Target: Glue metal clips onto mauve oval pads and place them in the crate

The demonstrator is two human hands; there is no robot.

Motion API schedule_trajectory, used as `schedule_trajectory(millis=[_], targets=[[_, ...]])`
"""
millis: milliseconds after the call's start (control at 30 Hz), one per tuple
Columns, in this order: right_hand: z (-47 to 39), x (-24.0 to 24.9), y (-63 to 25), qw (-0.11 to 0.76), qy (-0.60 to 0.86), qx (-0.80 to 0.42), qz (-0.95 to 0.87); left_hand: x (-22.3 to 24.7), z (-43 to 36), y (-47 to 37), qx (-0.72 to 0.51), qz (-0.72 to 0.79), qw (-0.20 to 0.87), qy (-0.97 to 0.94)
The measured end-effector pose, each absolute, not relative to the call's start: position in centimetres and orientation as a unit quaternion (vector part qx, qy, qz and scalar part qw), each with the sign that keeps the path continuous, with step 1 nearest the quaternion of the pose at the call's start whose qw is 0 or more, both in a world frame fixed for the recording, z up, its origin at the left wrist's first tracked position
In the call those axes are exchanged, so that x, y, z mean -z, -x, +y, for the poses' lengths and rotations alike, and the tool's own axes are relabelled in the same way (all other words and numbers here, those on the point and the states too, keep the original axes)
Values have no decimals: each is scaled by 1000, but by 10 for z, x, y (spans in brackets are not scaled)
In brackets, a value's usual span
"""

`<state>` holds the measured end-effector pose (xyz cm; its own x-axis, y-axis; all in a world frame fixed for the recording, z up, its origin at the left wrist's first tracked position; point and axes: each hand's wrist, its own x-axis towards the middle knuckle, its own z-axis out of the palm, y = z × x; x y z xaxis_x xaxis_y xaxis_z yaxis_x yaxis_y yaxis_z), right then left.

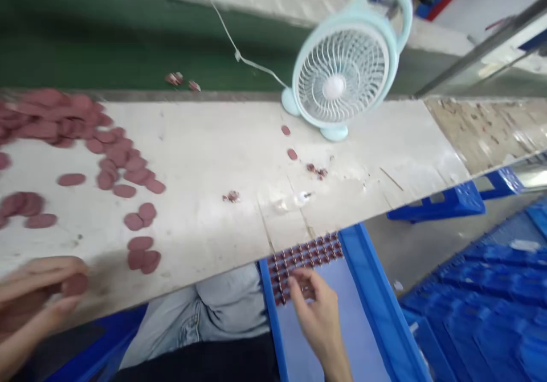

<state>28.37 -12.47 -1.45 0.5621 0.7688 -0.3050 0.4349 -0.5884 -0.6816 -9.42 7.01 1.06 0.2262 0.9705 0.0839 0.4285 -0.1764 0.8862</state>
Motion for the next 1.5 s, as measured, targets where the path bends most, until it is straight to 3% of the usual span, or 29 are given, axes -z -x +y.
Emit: schedule_trajectory(millis=[100, 167, 400, 600, 833, 1100, 1500], targets=[[-57, -39, -237, 408, 698, -325, -490, 5, 56, 83, -466, 501, 410, -604], [6, -61, -209, 425, 615, -311, -587, 18, 53, 83, -488, 526, 430, -548], [276, -53, -192, 312, 654, -113, -680, 32, 59, 90, -505, 491, 490, -514], [375, -39, -220, 204, 679, -50, -704, 27, 62, 81, -515, 471, 516, -497], [393, -14, -250, 167, 675, 2, -718, 25, 64, 80, -528, 460, 531, -476], [378, -3, -260, 217, 657, 11, -721, 27, 65, 80, -518, 463, 542, -473], [173, 12, -256, 262, 641, -59, -719, 15, 65, 85, -519, 450, 543, -483]])
